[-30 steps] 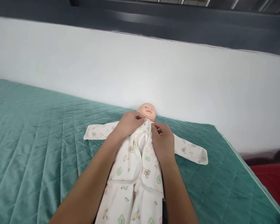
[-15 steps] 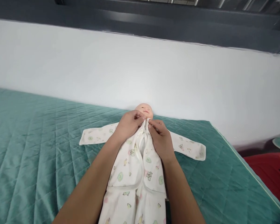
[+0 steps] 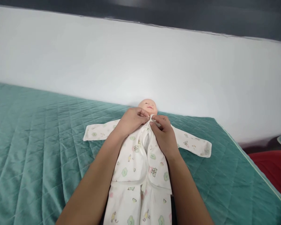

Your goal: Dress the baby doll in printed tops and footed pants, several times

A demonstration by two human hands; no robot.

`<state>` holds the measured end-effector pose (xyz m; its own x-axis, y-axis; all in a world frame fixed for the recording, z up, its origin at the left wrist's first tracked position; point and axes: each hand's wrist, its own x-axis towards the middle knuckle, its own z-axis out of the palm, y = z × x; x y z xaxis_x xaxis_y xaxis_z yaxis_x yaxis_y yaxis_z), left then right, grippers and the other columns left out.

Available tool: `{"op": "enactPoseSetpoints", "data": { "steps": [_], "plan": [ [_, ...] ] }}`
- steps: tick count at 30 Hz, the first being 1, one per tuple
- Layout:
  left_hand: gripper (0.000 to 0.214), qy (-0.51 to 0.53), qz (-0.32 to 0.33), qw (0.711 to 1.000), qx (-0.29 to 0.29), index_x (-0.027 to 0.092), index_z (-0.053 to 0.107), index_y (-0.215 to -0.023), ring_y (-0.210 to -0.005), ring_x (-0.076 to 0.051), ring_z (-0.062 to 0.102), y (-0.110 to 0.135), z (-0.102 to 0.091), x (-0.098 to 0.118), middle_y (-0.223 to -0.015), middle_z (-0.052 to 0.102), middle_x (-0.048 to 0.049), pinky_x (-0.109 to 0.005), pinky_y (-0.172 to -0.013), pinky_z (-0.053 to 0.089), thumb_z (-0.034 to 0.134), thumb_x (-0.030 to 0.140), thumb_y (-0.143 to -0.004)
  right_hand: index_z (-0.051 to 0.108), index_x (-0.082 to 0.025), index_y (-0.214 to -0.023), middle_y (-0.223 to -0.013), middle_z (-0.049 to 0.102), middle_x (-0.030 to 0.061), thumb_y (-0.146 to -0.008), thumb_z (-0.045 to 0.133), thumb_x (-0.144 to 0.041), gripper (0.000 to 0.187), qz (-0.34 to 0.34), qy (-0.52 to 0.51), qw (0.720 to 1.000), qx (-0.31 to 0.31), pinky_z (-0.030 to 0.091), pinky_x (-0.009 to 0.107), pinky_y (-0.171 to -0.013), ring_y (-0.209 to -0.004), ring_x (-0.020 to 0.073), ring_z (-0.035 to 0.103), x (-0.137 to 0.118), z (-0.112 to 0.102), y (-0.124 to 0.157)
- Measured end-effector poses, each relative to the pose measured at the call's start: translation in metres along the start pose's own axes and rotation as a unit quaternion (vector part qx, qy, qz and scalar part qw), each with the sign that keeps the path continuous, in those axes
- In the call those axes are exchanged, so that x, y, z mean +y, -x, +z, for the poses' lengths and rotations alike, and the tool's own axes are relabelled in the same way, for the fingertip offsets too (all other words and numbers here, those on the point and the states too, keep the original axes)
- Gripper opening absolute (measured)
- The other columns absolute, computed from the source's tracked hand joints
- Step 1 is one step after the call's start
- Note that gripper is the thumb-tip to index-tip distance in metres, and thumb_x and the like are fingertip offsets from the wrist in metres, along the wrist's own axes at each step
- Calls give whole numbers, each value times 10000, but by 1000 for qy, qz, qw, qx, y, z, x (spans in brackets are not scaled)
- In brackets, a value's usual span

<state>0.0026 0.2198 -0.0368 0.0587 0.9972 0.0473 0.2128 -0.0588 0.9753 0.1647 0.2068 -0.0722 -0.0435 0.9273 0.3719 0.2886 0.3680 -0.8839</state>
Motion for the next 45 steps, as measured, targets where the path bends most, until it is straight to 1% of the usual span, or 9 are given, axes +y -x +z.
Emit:
{"op": "enactPoseSetpoints", "data": {
  "steps": [6, 12, 17, 21, 26, 30, 35, 39, 45],
  "plan": [
    [88, -37, 19, 999, 0, 182, 709, -769, -788, -158, 642, 3, -2, 4, -866, 745, -26, -272, -705, 447, 667, 258, -756, 704, -261, -1054, -1177, 614, 52, -862, 625, -343, 224, 4, 21, 1000, -7, 482, 384, -903, -1038, 215, 563, -2, 0, 0],
    [213, -53, 12, 998, -13, 192, 707, -805, -828, -172, 654, 8, -2, 9, -924, 753, -30, -282, -716, 457, 711, 401, -767, 691, -289, -1082, -1245, 578, 60, -839, 628, -286, 252, 3, 55, 998, -4, 449, 433, -969, -1158, 250, 525, -3, -1, 0],
    [95, -111, -4, 994, 12, 191, 677, -805, -794, -160, 634, 10, 5, 14, -917, 735, -22, -275, -678, 440, 665, 267, -748, 698, -294, -1039, -1276, 574, 59, -817, 637, -260, 232, 9, 55, 998, -16, 399, 480, -1042, -1239, 270, 495, -2, -1, 0],
    [208, -134, -12, 990, 31, 192, 688, -932, -854, -173, 660, 9, 8, 14, -989, 742, -30, -273, -709, 458, 636, 197, -731, 718, -300, -1036, -1290, 584, 56, -814, 660, -293, 230, 18, 42, 999, -14, 397, 488, -1062, -1279, 277, 472, 2, 0, 0],
    [189, -190, -22, 981, 46, 186, 697, -892, -813, -185, 661, 11, 10, 19, -960, 750, -48, -284, -700, 455, 596, 144, -738, 743, -302, -1040, -1293, 586, 62, -851, 648, -341, 215, 37, 30, 999, -19, 400, 501, -1085, -1313, 285, 464, 4, 1, -1],
    [248, -206, -46, 976, 53, 179, 728, -954, -876, -214, 679, 15, 10, 26, -1019, 760, -76, -307, -778, 476, 601, 133, -746, 748, -303, -1051, -1281, 618, 47, -876, 624, -344, 218, 26, 51, 998, -28, 345, 516, -1137, -1326, 282, 454, 3, -1, 0],
    [134, -229, -17, 971, 60, 200, 750, -829, -816, -225, 661, 17, 10, 24, -861, 752, -62, -316, -741, 461, 633, 187, -766, 745, -308, -1055, -1284, 628, 38, -878, 627, -367, 221, 22, 45, 999, -21, 380, 495, -1111, -1310, 276, 474, 4, 0, 0],
    [135, -213, 0, 976, 48, 202, 748, -757, -733, -195, 624, 16, 9, 21, -741, 713, -33, -301, -684, 433, 618, 169, -759, 729, -298, -1065, -1292, 625, 40, -874, 627, -356, 224, 23, 31, 999, -26, 404, 482, -1101, -1314, 268, 494, 5, 0, 0],
    [150, -212, -18, 976, 45, 201, 736, -752, -786, -206, 647, 13, 11, 22, -809, 745, -34, -310, -704, 438, 602, 135, -744, 719, -289, -1064, -1297, 625, 43, -871, 639, -352, 219, 14, 13, 999, -28, 413, 474, -1109, -1317, 264, 505, 5, -1, 0]
  ]
}}
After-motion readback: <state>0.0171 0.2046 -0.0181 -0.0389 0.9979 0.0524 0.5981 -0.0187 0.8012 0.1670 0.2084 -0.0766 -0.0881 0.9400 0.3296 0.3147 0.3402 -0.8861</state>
